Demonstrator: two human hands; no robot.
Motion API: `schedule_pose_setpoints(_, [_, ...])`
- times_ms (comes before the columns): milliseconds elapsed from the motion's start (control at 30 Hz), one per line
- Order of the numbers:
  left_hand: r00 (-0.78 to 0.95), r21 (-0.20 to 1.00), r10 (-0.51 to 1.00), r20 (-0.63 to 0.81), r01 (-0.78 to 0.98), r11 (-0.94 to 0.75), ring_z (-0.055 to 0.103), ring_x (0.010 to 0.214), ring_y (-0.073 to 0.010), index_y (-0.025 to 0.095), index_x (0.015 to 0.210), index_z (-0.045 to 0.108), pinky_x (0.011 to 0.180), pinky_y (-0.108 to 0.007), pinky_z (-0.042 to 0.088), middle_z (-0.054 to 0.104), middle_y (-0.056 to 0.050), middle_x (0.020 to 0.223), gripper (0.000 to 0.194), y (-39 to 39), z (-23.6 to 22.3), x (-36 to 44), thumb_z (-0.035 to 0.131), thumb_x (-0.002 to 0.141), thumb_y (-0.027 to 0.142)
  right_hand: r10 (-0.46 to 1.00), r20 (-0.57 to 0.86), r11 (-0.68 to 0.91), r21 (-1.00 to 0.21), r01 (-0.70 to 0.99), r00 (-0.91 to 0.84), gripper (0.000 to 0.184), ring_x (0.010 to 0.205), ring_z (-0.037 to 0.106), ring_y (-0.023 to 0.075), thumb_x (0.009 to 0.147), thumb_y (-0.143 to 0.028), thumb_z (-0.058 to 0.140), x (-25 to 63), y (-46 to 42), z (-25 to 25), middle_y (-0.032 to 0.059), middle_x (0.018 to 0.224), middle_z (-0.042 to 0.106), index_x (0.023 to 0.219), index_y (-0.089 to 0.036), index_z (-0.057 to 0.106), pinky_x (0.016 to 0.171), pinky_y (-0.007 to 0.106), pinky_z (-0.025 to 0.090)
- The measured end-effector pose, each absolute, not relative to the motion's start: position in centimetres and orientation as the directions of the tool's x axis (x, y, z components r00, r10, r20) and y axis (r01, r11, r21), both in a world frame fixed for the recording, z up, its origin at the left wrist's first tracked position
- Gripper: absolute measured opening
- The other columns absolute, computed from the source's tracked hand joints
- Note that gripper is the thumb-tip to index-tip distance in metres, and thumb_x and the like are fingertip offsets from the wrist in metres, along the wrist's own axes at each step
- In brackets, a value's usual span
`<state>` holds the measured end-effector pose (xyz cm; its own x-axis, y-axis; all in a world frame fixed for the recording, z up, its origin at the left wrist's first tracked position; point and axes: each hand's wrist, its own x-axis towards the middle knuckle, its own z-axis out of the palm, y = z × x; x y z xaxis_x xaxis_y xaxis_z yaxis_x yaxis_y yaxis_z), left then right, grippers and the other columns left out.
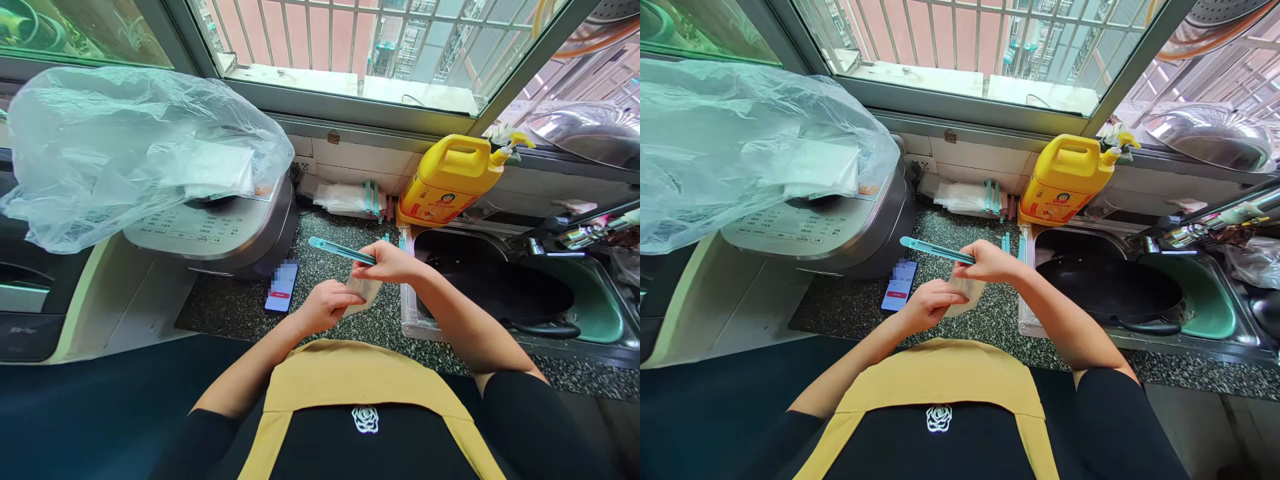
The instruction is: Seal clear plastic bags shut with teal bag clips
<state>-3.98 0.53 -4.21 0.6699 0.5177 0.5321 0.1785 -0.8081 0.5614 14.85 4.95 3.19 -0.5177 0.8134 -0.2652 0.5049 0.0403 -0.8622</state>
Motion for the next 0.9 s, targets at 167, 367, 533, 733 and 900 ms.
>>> schedule_pose_setpoints(167, [0.461, 0.755, 0.714, 0.527, 0.133, -0.643, 0.07, 0.082, -0.0148, 0.018, 0.091, 0.072, 0.072, -0.026, 0.054, 0.076, -0.006, 0.089, 0.031, 0.9, -4.1, -5.0, 0.045, 0.081, 0.005, 0.974, -0.077, -0.007, -0.95, 0.311, -0.214, 0.027, 0.054, 0.043, 0.0084, 0.065, -0.04, 0.066, 15.6, 4.3, 2.2, -0.001, 0.06, 0.056, 0.07, -0.014, 0.067, 0.051, 0.024, 0.034])
schedule_pose_setpoints(367, [0.324, 0.873, 0.843, 0.429, 0.092, -0.48, 0.071, 0.081, -0.0149, 0.019, 0.09, 0.074, 0.073, -0.024, 0.055, 0.076, -0.006, 0.089, 0.029, 1.3, -3.9, -5.5, 0.05, 0.079, 0.008, 0.984, -0.179, -0.176, -0.976, 0.129, -0.014, 0.038, 0.046, 0.031, 0.0069, 0.056, -0.049, 0.072, 13.7, 0.6, -1.1, -0.0076, 0.047, 0.037, 0.073, -0.016, 0.065, 0.046, 0.023, 0.027])
schedule_pose_setpoints(533, [0.261, 0.895, 0.877, 0.403, 0.088, -0.437, 0.071, 0.079, -0.0147, 0.018, 0.089, 0.074, 0.071, -0.022, 0.055, 0.076, -0.006, 0.087, 0.027, 1.3, -3.9, -4.9, 0.052, 0.077, 0.009, 0.986, -0.165, -0.165, -0.98, 0.115, 0.012, 0.035, 0.049, 0.035, 0.0077, 0.061, -0.05, 0.069, 11.9, -1.5, -2.9, -0.0047, 0.051, 0.044, 0.061, -0.016, 0.057, 0.049, 0.023, 0.031])
schedule_pose_setpoints(733, [0.301, 0.876, 0.858, 0.415, 0.121, -0.466, 0.07, 0.079, -0.015, 0.018, 0.089, 0.074, 0.072, -0.024, 0.054, 0.076, -0.006, 0.087, 0.026, 1.2, -3.7, -4.9, 0.05, 0.08, 0.012, 0.991, -0.131, -0.127, -0.973, 0.192, -0.01, 0.032, 0.047, 0.033, 0.0079, 0.065, -0.048, 0.066, 13.1, -1.4, -2.4, -0.0071, 0.049, 0.038, 0.071, -0.017, 0.058, 0.048, 0.023, 0.029])
schedule_pose_setpoints(900, [0.416, 0.793, 0.772, 0.481, 0.168, -0.585, 0.068, 0.07, -0.0135, 0.019, 0.086, 0.073, 0.066, -0.024, 0.052, 0.075, -0.005, 0.079, 0.026, 1.2, -2.8, -4.7, 0.049, 0.079, 0.011, 1.0, -0.01, -0.001, -0.948, 0.317, -0.026, 0.027, 0.05, 0.037, 0.0088, 0.072, -0.043, 0.061, 13.9, -0.5, -1.4, -0.0046, 0.053, 0.043, 0.066, -0.018, 0.055, 0.05, 0.023, 0.031])
